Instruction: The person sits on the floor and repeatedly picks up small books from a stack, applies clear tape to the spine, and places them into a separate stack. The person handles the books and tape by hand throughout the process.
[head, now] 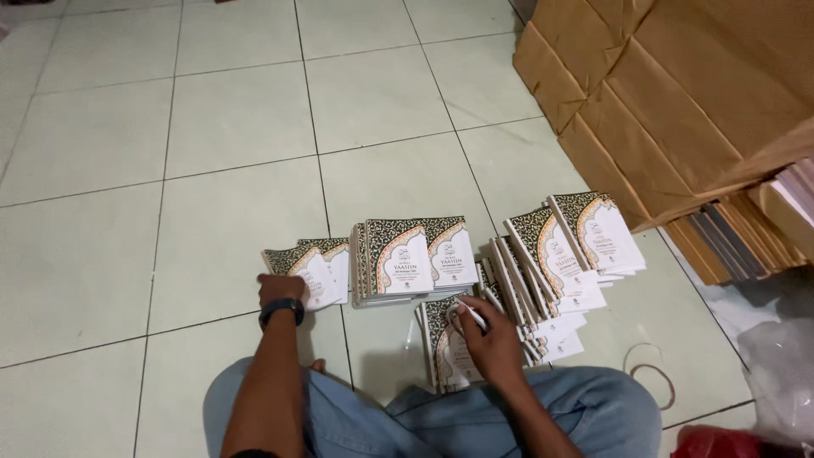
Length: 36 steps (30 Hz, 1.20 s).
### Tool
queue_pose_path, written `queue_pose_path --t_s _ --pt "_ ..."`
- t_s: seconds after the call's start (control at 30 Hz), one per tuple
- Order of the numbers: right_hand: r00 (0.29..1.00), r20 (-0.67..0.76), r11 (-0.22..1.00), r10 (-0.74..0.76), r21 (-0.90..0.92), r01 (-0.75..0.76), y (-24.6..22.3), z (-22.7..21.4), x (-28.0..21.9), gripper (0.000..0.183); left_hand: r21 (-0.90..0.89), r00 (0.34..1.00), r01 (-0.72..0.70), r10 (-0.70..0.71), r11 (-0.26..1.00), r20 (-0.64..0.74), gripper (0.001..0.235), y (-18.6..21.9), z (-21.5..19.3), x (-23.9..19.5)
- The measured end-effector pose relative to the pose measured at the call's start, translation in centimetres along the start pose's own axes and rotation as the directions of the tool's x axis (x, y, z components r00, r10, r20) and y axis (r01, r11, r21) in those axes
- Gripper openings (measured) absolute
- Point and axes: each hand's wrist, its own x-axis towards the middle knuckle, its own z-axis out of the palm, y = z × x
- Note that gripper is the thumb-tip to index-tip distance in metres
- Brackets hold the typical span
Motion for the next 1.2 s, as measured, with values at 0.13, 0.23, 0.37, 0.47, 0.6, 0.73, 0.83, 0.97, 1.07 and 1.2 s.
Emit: queue_pose_path --t_s 0.13,0.23,0.37,0.47,0.6,0.73,0.83,0.97,1.07,1.2 --pt "0.991 -0.011 0.984 -0.136 0.119 0.136 0.3 0.4 -0.2 0.031 -0.134 0.982 -0.143 0.157 0.981 0.101 0.048 0.8 -0.6 1.8" --pt "0.99 0.028 0.975 -0.136 0.182 0.129 -0.6 0.1 -1.0 0.029 -0.353 0.942 -0.313 0.336 0.882 0.004 0.041 1.9 -2.5 -3.2" --pt "0.98 0.049 0.957 -0.192 0.23 0.176 -2.0 -0.2 -3.0 0.03 -0.576 0.88 -0.436 0.461 0.692 -0.112 0.023 3.8 -5.3 -12.2" --pt "0.974 0.005 0.941 -0.226 0.259 0.217 -3.8 -1.1 -4.4 0.029 -0.659 0.879 -0.405 0.468 0.634 -0.091 0.033 5.1 -7.4 -20.6" --pt "0.968 -0.021 0.93 -0.248 0.276 0.244 -8.1 -3.1 -7.9 0.034 -0.699 0.834 -0.482 0.522 0.529 -0.179 0.033 5.9 -10.4 -27.0" --pt "0.954 -0.056 0.924 -0.296 0.238 0.3 -11.3 -4.6 -11.1 0.038 -0.582 0.67 -0.68 0.7 0.446 -0.247 0.049 5.7 -16.0 -32.7" --pt "0.936 -0.094 0.928 -0.34 0.129 0.35 -13.8 -6.2 -13.6 0.041 -0.342 0.459 -0.859 0.869 0.381 -0.184 0.043 4.5 -18.5 -32.8" --pt "0.908 -0.155 0.921 -0.39 -0.059 0.386 -14.1 -7.3 -14.6 0.046 -0.15 0.298 -0.924 0.908 0.352 0.296 0.033 2.2 -19.7 -31.4" --pt "0.859 -0.087 0.855 -0.504 -0.186 0.484 -12.6 -6.5 -14.5 0.051 -0.422 0.071 -0.84 0.84 0.342 0.538 0.037 0.4 -21.9 -35.4" --pt "0.782 0.09 0.764 -0.617 -0.172 0.622 -11.8 -5.2 -15.5 0.054 -0.261 0.118 -0.844 0.635 0.469 0.763 0.063 -1.3 -21.2 -36.0"
